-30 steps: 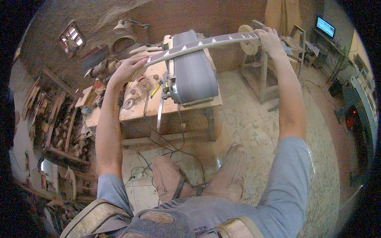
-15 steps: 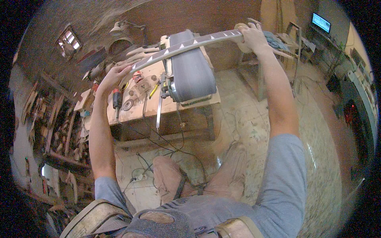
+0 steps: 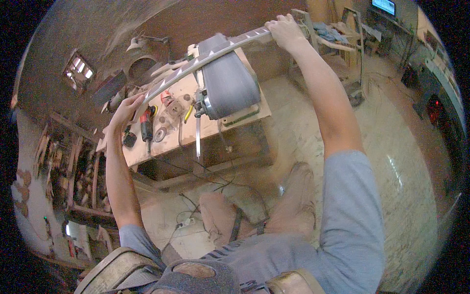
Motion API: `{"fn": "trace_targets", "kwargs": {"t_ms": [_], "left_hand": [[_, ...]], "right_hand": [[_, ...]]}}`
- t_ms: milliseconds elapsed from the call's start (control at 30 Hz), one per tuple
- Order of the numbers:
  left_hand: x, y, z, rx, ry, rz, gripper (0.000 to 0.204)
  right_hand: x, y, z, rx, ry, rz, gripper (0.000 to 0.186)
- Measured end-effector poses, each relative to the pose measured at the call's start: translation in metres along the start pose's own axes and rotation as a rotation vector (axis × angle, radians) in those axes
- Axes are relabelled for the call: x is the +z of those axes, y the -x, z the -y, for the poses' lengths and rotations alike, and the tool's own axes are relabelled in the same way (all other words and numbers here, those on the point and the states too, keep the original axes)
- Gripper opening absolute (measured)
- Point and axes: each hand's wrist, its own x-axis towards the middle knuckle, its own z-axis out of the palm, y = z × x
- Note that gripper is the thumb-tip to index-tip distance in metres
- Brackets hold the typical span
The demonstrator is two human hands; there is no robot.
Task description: The person sands the back and fretboard of a guitar neck, first using a handheld power sander and then a stationary belt sander.
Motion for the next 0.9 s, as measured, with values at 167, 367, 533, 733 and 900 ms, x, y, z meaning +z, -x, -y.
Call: {"fn": "trace_targets", "kwargs": {"t_ms": [167, 367, 533, 733, 900], "left_hand": [[-0.008, 0.006, 0.01, 0.092, 0.041, 0.024, 0.045], [-0.005, -0.003, 0.041, 0.117, 0.096, -0.049, 0.041], [0.01, 0.005, 0.021, 0.152, -0.103, -0.163, 0.042], [0.015, 0.014, 0.009, 0.012, -0.053, -0.146, 0.043], [-0.001, 0.017, 0.02, -0.006, 0.005, -0.113, 0.047]], "right_hand": [[-0.002, 0.0, 0.014, 0.002, -0.085, 0.005, 0.035], [0.001, 0.003, 0.021, 0.024, -0.262, -0.066, 0.056], [0.018, 0.004, 0.008, -0.027, -0.296, -0.105, 0.06], [0.004, 0.008, 0.013, -0.023, -0.358, -0.137, 0.036], [-0.016, 0.008, 0.024, -0.002, -0.388, -0.067, 0.027]]}}
